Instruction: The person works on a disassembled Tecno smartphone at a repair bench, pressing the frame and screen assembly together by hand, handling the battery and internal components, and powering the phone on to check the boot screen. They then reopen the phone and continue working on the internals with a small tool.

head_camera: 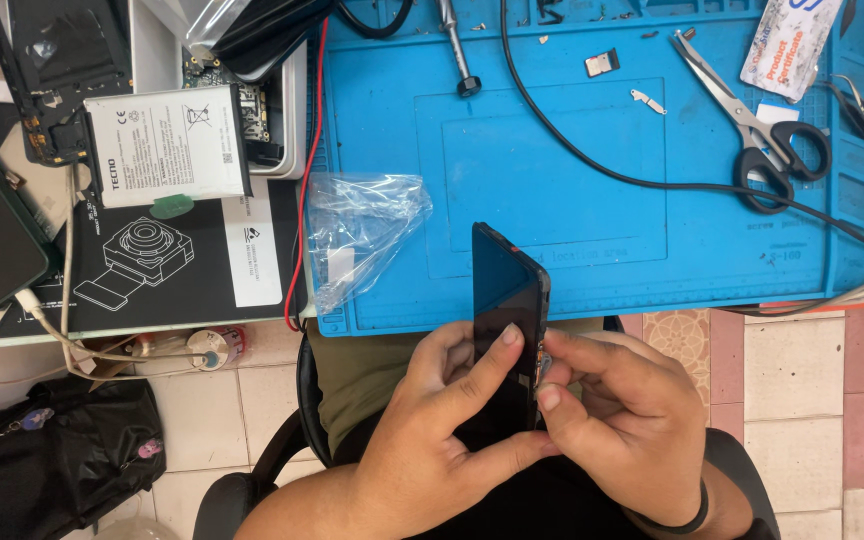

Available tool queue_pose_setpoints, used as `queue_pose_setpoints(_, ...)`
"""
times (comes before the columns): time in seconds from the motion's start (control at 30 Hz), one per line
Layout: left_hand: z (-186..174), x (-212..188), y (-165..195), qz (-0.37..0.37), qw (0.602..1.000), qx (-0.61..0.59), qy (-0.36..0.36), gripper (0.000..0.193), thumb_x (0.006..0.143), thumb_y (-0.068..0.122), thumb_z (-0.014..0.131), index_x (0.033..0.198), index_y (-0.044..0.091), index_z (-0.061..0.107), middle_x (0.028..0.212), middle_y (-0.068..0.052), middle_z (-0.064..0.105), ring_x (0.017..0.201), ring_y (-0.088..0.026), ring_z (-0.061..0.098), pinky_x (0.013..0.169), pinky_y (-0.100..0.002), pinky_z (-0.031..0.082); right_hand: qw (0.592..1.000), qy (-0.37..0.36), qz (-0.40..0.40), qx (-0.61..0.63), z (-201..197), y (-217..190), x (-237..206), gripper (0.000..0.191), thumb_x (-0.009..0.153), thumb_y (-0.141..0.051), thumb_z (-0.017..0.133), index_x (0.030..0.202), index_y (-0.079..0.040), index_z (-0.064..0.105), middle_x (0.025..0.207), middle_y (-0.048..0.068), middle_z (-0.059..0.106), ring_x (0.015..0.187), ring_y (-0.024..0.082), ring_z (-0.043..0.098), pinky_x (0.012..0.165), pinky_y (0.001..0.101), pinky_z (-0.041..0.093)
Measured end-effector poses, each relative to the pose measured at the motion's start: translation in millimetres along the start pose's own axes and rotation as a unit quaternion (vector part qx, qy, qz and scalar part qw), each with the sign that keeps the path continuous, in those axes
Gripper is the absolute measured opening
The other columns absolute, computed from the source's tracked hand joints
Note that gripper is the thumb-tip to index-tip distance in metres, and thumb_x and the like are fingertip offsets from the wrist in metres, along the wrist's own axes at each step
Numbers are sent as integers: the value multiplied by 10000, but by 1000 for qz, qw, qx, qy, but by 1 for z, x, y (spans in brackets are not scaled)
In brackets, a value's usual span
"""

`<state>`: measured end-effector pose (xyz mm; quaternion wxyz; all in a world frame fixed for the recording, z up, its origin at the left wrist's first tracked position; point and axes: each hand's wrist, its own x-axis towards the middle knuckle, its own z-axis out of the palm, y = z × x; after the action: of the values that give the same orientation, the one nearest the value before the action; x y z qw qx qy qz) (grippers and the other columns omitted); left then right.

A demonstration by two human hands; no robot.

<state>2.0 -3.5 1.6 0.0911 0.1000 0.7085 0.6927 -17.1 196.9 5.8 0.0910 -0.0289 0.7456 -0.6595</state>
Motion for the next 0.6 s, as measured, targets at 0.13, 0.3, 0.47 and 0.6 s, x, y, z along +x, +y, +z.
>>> queue_pose_setpoints(0.13,4,3,1,-8,1000,0,1,820,893,134,893,1584,121,452,1496,-196,422,1365,-314,635,1122,-373,568,1000,4,-1,6,-4,-1,1,402,870,63,738,1267,36,682,973,79,701,807,86,684,661,196,569)
queue_pose_setpoints(0.3,3,3,2,3,1000,9,4,823,895,131,893,1588,124,448,1503,-198,421,1381,-322,626,1133,-379,557,1000,5,1,-3,-3,-2,1,411,864,70,740,1269,35,681,968,77,703,811,85,683,665,195,568)
queue_pose_setpoints(0.47,1,1,2,6,1000,13,4,827,895,132,894,1589,131,446,1503,-200,421,1385,-325,624,1133,-379,557,1000,-3,2,14,-2,-1,-1,418,873,79,729,1284,32,673,978,76,698,825,85,685,671,196,571)
queue_pose_setpoints(0.6,4,-1,3,8,1000,12,3,833,898,129,894,1595,139,439,1509,-200,418,1393,-325,622,1139,-381,556,1000,-7,-4,27,-4,-1,-2,423,881,81,722,1296,27,667,981,75,696,825,82,683,675,195,571)
